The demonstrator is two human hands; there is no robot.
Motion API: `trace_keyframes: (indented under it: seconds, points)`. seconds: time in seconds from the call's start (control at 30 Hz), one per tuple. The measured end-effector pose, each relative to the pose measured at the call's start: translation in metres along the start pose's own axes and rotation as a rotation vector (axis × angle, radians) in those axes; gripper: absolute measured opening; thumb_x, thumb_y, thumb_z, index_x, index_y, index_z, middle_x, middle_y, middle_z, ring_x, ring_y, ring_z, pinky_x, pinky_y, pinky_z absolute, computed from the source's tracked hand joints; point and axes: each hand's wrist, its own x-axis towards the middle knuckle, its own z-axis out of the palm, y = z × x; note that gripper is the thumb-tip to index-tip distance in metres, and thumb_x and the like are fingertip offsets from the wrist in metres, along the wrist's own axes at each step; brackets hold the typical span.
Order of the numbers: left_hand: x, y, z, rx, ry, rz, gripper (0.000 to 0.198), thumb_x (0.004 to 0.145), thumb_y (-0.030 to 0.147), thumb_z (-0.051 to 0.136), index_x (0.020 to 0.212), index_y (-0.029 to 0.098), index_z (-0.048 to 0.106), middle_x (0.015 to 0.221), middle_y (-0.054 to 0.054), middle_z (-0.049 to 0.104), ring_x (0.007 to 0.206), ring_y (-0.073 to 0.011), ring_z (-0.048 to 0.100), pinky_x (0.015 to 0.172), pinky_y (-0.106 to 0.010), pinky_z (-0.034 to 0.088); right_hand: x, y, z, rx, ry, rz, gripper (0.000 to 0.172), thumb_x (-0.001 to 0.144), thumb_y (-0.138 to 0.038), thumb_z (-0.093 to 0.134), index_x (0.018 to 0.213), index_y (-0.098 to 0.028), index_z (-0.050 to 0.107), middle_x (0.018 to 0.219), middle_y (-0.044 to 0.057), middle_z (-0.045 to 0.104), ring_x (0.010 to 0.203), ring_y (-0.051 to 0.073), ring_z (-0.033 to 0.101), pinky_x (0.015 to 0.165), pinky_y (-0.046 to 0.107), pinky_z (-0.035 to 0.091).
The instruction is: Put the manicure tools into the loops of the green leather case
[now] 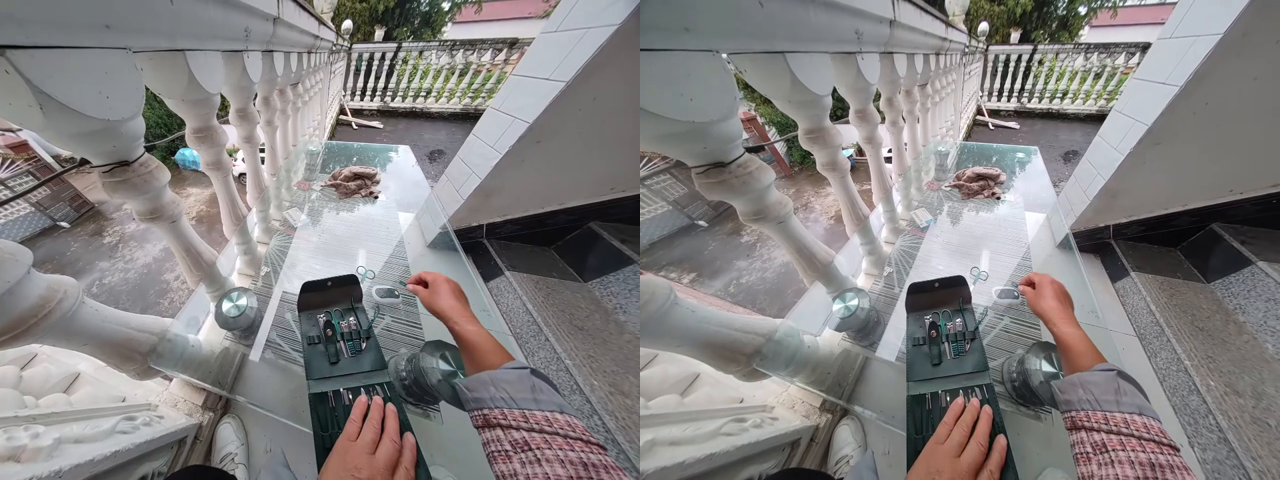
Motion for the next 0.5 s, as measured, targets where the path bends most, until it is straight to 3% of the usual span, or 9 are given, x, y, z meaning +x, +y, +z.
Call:
trace_keyframes:
  seconds: [0.1, 0.27, 0.5]
  points:
    - [0.001, 0.0, 0.0, -0.008, 0.026, -0.014, 0.029, 0.093, 0.038, 0.046, 0.115, 0.021, 0.057, 0.117, -0.004, 0.062, 0.106, -0.0212, 0.057, 0.092, -0.039, 0.042, 0.006, 0.035, -0.01, -0.042, 0.027, 0.111, 0.017, 0.07, -0.037, 0.058, 0.072, -0.024, 0.069, 0.074, 0.005, 0.067, 0.064, 0.02, 0.056, 0.056, 0.032, 0.038]
    - [0.002, 0.0, 0.0, -0.022, 0.03, -0.015, 0.03, 0.094, 0.039, 0.045, 0.115, 0.021, 0.057, 0.115, -0.005, 0.062, 0.105, -0.0217, 0.057, 0.092, -0.04, 0.041, 0.009, 0.085, -0.022, -0.064, 0.169, 0.25, 0.021, 0.066, -0.041, 0.061, 0.072, -0.023, 0.068, 0.095, 0.013, 0.065, 0.088, 0.031, 0.056, 0.065, 0.038, 0.041]
    - [0.003, 0.001, -0.002, -0.024, 0.002, -0.02, 0.03, 0.093, 0.039, 0.047, 0.115, 0.021, 0.057, 0.115, -0.005, 0.062, 0.106, -0.0222, 0.057, 0.092, -0.04, 0.042, 0.005, 0.113, -0.028, 0.26, 0.253, 0.395, 0.018, 0.057, -0.033, 0.066, 0.07, -0.022, 0.062, 0.078, 0.014, 0.068, 0.07, 0.029, 0.06, 0.064, 0.041, 0.042]
